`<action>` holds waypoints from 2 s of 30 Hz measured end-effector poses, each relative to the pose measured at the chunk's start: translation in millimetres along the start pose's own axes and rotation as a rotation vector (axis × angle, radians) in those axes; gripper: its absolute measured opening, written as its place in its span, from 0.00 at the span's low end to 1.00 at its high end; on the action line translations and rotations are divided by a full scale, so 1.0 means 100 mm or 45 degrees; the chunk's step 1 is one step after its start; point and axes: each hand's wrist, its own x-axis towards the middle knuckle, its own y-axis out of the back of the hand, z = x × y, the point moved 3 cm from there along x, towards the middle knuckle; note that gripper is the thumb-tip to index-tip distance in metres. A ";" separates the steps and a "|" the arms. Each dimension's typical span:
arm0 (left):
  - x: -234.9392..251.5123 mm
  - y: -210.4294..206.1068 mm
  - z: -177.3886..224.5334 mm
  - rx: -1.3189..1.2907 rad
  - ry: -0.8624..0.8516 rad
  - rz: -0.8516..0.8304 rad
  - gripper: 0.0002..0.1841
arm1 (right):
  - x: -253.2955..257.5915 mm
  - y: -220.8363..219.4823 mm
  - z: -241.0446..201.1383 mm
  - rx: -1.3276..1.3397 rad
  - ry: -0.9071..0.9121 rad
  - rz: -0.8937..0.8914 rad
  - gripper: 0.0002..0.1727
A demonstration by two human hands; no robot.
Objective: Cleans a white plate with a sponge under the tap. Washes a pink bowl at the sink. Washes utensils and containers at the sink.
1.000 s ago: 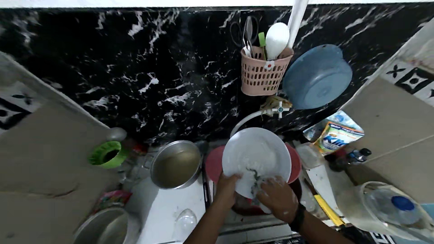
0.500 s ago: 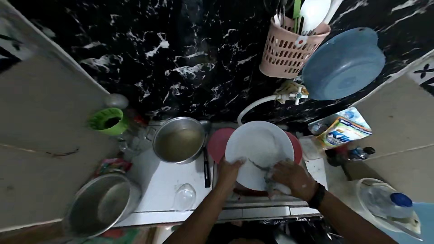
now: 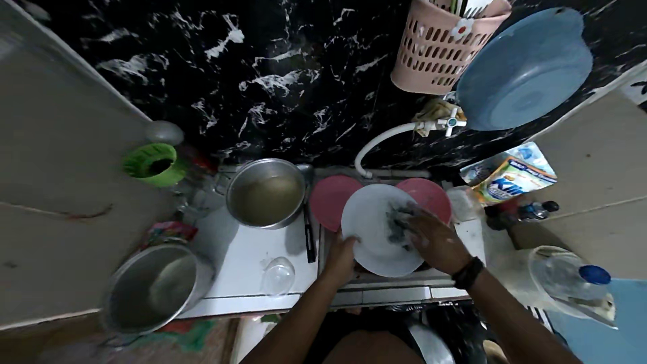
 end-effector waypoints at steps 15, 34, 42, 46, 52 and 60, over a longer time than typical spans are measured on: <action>0.06 0.09 0.07 0.529 -0.217 -0.091 0.31 | 0.59 -0.44 -0.45 -0.077 0.193 -0.176 0.30; 0.05 -0.10 0.21 0.525 -0.317 0.136 0.27 | 0.46 -0.52 -0.98 0.476 0.259 0.218 0.34; 0.07 0.18 0.44 0.307 -0.475 0.142 0.31 | 0.82 0.31 0.13 0.295 -0.331 0.414 0.33; 0.41 0.24 0.42 0.637 -0.503 0.194 0.36 | 0.44 0.28 0.14 0.951 -0.527 0.584 0.23; 0.50 0.11 0.27 0.264 -0.164 0.093 0.34 | -0.11 0.06 -0.12 0.237 0.270 0.545 0.20; 0.37 0.13 0.14 -0.403 0.135 -0.068 0.15 | -0.56 -0.63 -0.17 -0.258 0.899 0.403 0.09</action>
